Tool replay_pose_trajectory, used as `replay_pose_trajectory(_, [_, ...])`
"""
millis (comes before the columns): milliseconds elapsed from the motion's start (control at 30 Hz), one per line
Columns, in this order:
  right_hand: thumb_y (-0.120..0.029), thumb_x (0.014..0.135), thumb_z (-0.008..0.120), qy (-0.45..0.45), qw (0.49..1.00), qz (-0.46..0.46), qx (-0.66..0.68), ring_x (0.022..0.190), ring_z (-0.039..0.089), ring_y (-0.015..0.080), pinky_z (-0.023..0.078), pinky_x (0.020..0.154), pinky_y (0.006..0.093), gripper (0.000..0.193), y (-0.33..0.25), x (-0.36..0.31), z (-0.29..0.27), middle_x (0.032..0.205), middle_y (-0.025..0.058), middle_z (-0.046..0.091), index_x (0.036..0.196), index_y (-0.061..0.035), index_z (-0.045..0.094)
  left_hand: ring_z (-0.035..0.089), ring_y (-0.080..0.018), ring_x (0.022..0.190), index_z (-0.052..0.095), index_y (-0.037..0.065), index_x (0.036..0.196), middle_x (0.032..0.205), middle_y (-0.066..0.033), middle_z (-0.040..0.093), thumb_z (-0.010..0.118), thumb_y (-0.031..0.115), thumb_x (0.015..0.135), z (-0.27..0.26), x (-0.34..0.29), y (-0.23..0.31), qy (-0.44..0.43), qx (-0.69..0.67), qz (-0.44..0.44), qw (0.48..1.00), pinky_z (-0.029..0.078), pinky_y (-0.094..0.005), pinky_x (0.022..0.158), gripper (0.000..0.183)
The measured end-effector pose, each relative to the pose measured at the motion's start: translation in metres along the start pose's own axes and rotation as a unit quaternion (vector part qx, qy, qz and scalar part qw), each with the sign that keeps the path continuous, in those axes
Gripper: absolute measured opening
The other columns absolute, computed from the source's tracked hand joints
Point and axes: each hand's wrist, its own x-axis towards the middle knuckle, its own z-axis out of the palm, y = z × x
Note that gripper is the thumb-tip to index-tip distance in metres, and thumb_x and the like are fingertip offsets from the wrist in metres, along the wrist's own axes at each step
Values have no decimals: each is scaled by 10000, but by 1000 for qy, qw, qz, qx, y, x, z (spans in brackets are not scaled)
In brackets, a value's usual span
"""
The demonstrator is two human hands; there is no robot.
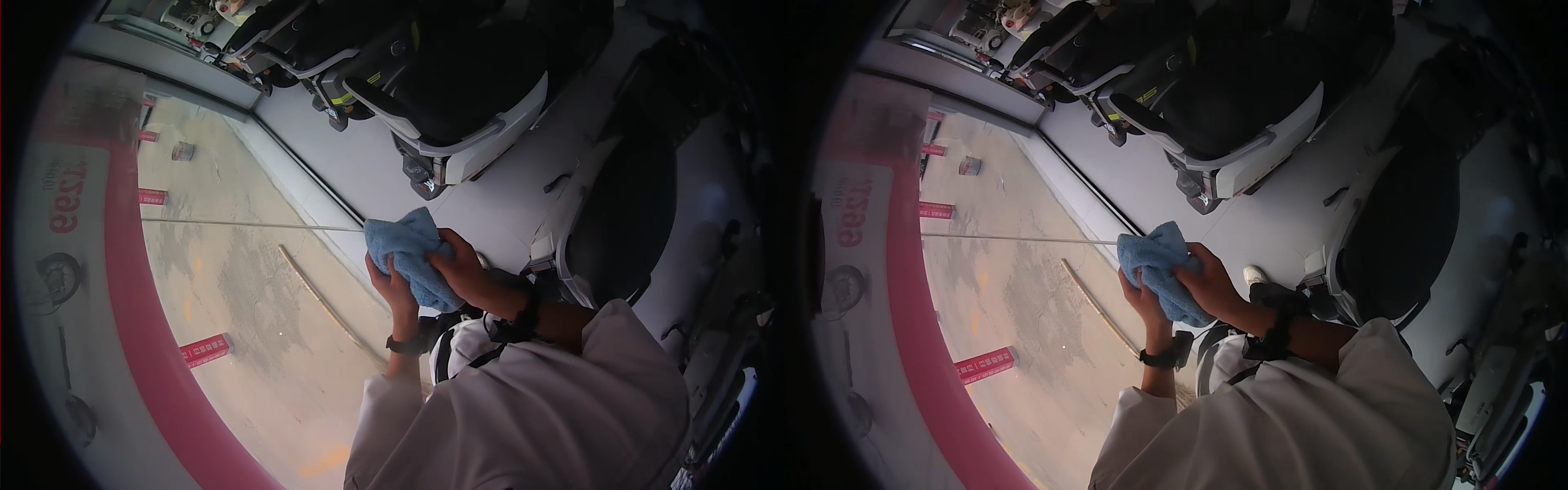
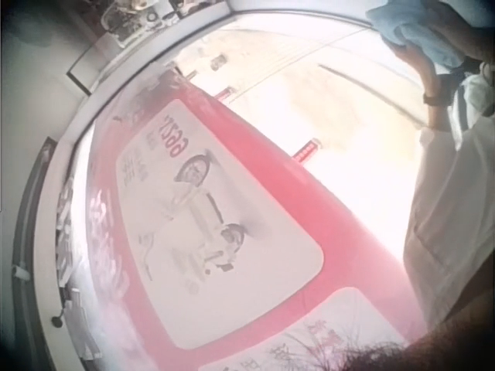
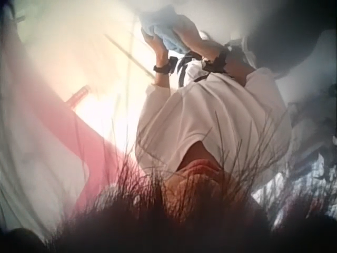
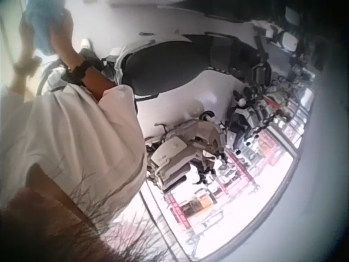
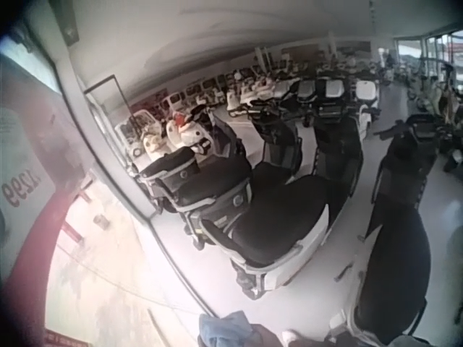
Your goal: The person is using a blue microfiber cloth to wipe down and clean the surfaces of several electric scooters in a showroom.
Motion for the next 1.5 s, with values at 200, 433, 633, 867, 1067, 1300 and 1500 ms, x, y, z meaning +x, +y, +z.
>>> replay_pose_trajectory(200, [-112,808,609,61,998,12,3,865,597,179,477,804,294,369,-28,76,-31,956,116,628,1153,8,557,545,-191,1026,433,-14,1268,1151,-126,555,385,161,981,49,62,14,-124,25,43,991,442,-314,891,340])
replay_pose_trajectory(433, [-95,841,562,274,958,46,71,908,591,181,478,810,275,378,-26,149,-131,1039,95,613,1212,-21,564,527,-178,1030,451,-28,1295,1148,-107,539,539,64,913,157,101,-20,-233,73,57,968,420,-292,899,403])
replay_pose_trajectory(633, [-78,834,588,363,930,14,-64,1050,542,194,437,915,301,467,-6,198,-216,1163,110,573,1297,-70,528,520,-158,910,524,28,1261,1074,-84,520,645,-17,817,216,146,-33,-342,69,33,937,445,-285,812,463])
replay_pose_trajectory(867, [-79,788,631,322,913,-20,-251,1004,533,192,428,923,308,528,-23,233,-270,1129,83,585,1306,-87,529,508,-153,853,544,54,1244,982,-71,495,670,-2,770,253,186,-16,-464,60,38,883,451,-271,761,494])
replay_pose_trajectory(1067, [-99,748,698,-70,879,-13,-472,999,583,232,463,879,328,357,-106,282,-298,1136,65,589,1102,-77,657,499,-171,779,589,68,1193,921,-74,500,670,2,744,269,207,32,-474,58,51,877,420,-275,671,461])
replay_pose_trajectory(1300, [-99,759,720,-327,865,-25,-380,1204,509,262,436,998,385,335,-99,376,-333,1307,70,513,1086,-89,654,565,-283,753,620,87,1149,870,-120,517,676,-40,704,310,217,33,-338,153,111,922,468,-336,631,466])
replay_pose_trajectory(1500, [-134,782,718,-341,913,-32,-220,1203,523,274,333,1108,422,387,-77,423,-286,1311,105,532,1149,-69,616,568,-253,638,643,158,1131,848,-94,511,690,-1,648,331,202,51,-352,274,133,885,478,-340,545,511])
